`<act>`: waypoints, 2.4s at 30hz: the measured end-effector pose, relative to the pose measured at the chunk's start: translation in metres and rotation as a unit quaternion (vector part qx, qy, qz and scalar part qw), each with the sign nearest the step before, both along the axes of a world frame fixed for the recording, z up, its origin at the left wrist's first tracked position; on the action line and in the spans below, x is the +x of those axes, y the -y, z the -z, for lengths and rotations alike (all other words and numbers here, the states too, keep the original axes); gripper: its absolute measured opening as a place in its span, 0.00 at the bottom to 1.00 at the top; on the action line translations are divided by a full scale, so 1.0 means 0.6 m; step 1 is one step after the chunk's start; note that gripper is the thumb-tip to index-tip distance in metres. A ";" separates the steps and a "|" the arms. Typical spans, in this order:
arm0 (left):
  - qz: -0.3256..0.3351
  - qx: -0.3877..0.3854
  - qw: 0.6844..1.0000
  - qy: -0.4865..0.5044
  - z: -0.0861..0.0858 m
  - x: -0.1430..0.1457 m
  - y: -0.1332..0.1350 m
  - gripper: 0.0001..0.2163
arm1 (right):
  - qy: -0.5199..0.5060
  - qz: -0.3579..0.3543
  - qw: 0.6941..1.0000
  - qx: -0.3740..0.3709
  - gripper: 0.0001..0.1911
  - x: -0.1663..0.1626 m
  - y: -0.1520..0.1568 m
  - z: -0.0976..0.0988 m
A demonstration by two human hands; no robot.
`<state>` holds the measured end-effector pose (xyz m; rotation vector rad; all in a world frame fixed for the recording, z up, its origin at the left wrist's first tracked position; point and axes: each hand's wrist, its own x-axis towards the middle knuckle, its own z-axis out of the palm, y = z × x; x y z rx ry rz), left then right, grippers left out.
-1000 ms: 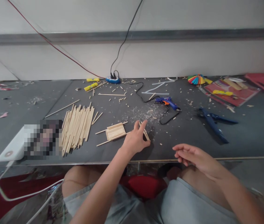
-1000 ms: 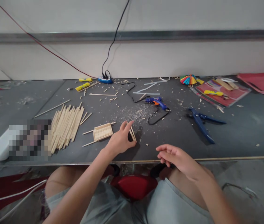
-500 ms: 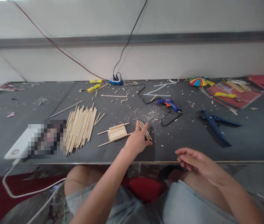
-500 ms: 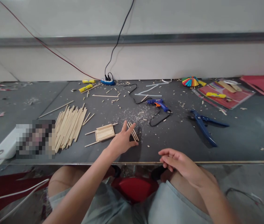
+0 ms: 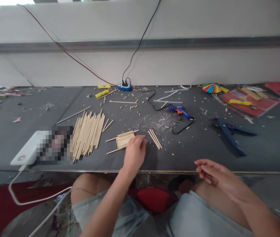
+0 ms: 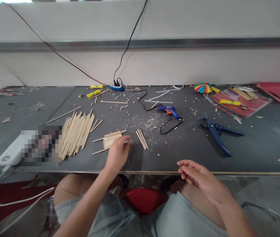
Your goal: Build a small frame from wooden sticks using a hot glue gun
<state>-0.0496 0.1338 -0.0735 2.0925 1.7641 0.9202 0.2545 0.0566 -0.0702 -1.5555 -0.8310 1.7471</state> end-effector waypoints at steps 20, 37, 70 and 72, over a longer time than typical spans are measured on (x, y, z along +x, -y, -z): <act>-0.159 -0.115 0.963 -0.183 -0.008 -0.243 0.034 0.15 | 0.234 0.420 0.846 0.230 0.14 0.078 0.105 0.059; -0.185 -0.224 0.921 -0.259 -0.036 -0.242 -0.019 0.15 | 0.329 0.395 0.818 0.258 0.15 0.051 0.146 0.074; -0.139 -0.149 0.978 0.041 -0.052 -0.143 0.010 0.09 | 0.430 0.233 0.832 0.262 0.30 0.213 -0.075 0.030; -0.096 -0.133 0.983 0.076 -0.042 -0.116 0.027 0.08 | 0.448 0.190 0.835 0.256 0.35 0.232 -0.113 0.029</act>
